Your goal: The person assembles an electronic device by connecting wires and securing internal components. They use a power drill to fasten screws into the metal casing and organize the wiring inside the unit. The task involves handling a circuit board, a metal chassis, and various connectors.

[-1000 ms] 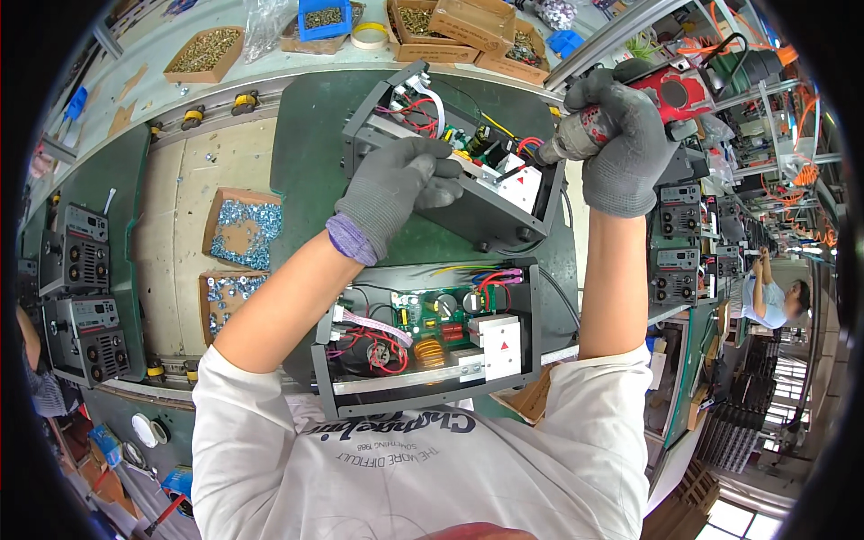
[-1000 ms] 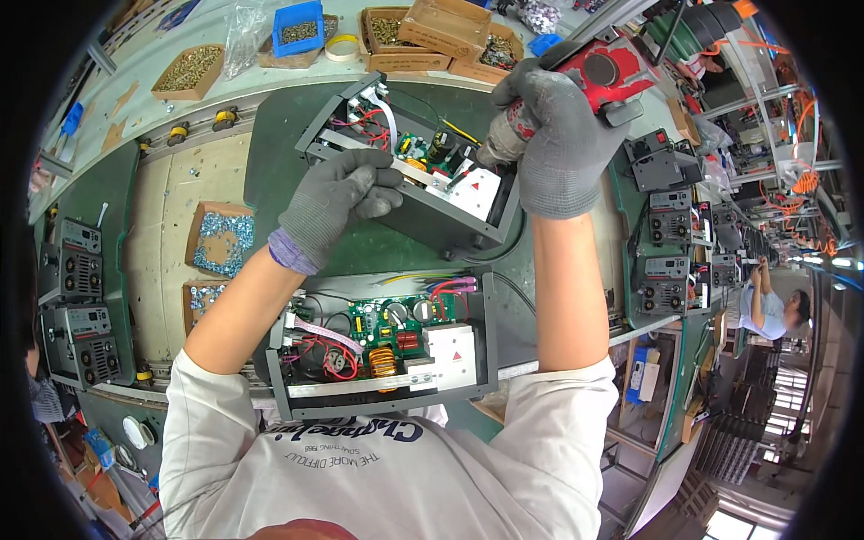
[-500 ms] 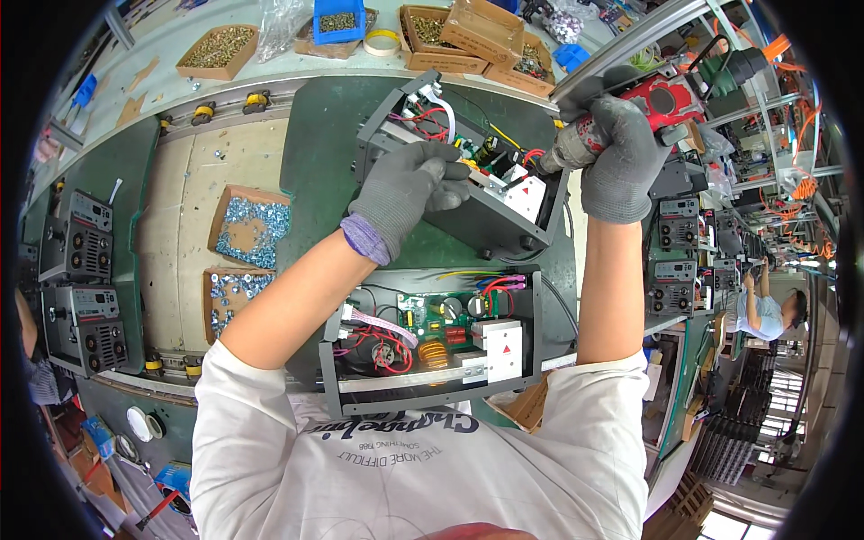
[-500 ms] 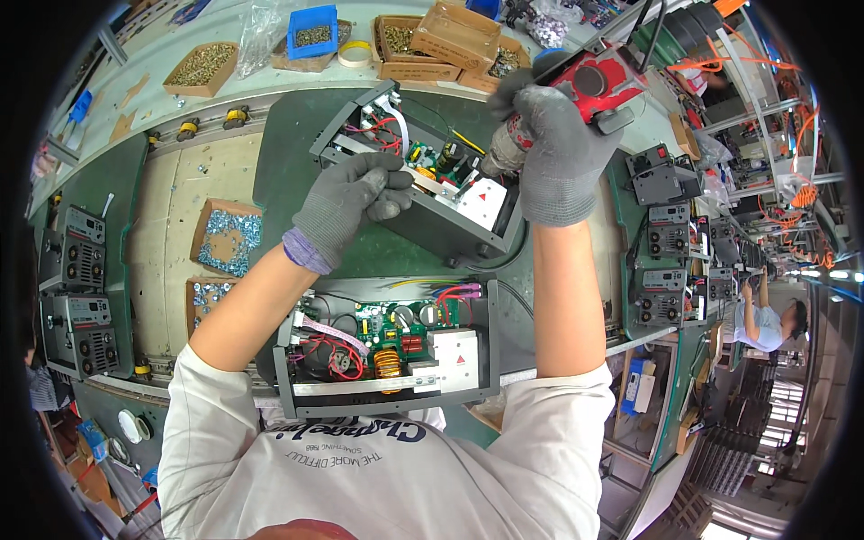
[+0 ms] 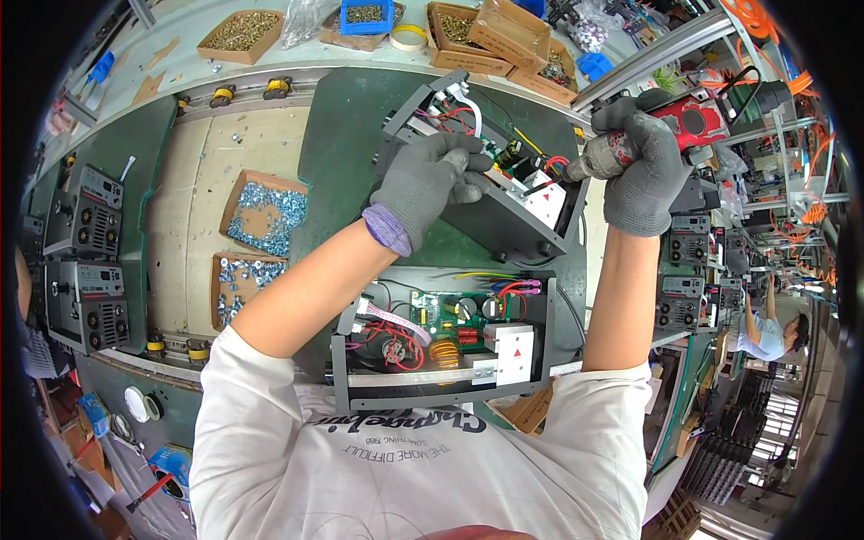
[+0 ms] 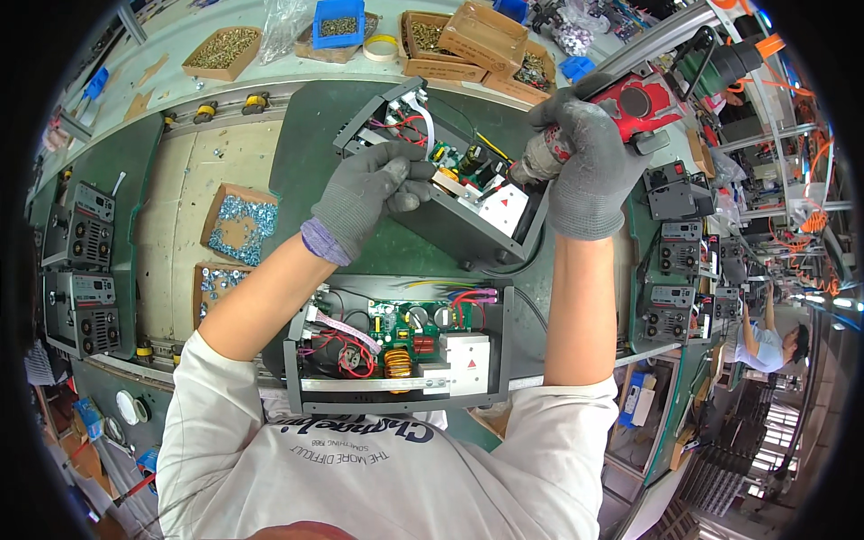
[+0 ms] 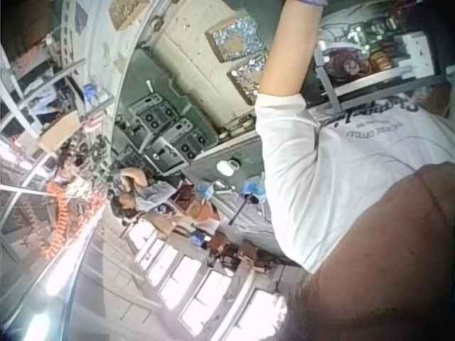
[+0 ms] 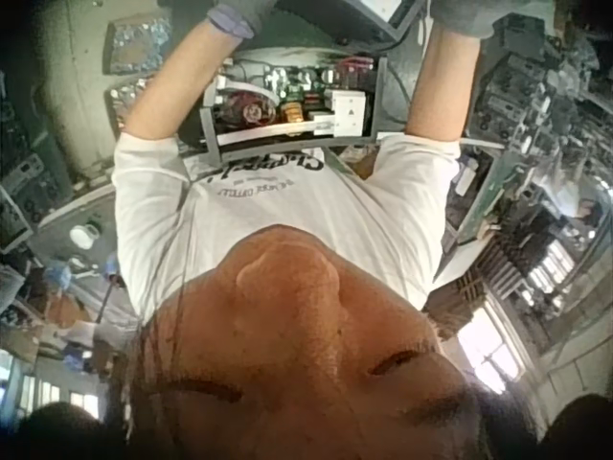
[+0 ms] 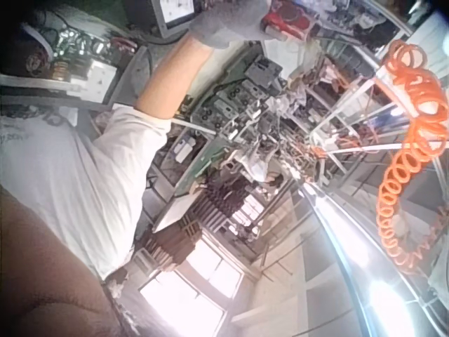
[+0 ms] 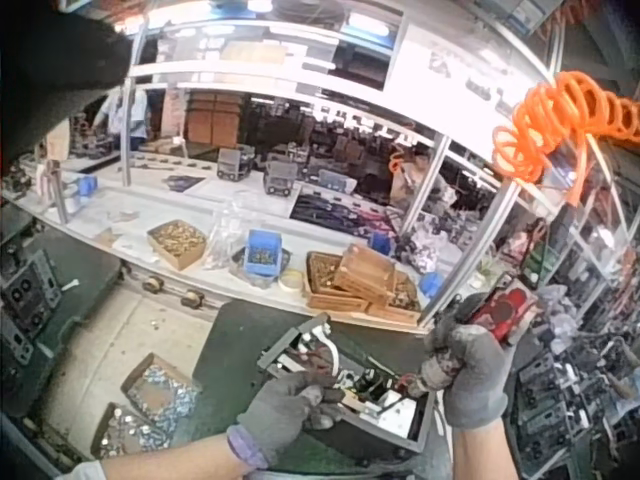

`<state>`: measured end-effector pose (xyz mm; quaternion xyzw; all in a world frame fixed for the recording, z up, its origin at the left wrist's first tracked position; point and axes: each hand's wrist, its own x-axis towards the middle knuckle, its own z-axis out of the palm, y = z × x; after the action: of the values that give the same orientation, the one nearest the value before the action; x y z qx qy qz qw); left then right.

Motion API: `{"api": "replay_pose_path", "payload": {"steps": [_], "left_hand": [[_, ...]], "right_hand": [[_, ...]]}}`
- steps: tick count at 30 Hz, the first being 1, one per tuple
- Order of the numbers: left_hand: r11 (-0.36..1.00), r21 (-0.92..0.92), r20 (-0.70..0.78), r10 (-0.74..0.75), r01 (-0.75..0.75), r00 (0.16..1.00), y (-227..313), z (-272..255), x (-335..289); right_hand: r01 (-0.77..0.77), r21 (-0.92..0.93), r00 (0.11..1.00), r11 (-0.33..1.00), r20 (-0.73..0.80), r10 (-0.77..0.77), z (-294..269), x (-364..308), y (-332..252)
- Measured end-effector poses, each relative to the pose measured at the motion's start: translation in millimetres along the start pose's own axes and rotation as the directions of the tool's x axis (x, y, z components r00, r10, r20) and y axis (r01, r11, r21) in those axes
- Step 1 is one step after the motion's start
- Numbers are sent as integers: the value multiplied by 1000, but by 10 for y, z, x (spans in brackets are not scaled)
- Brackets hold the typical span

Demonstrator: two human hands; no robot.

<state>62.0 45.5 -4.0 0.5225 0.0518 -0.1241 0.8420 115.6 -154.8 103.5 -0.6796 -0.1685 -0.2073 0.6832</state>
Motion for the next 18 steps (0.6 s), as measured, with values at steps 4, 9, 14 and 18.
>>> {"api": "replay_pose_path", "payload": {"steps": [4,9,14,18], "left_hand": [[994,-22,-34,105,-106,994,33,-93,-81],[976,41,-147,219,-215,965,248,-480,-376],[937,348,-504,225,-43,834,161,-1454,-641],[656,684,-598,256,318,759,-554,-2841,-615]], "right_hand": [[-13,-63,999,998,35,15,66,-10,-20],[-33,-143,997,989,-68,24,71,45,-16],[-6,206,996,979,-90,25,-288,79,-337],[106,215,991,971,-105,-85,-120,-202,-506]]}}
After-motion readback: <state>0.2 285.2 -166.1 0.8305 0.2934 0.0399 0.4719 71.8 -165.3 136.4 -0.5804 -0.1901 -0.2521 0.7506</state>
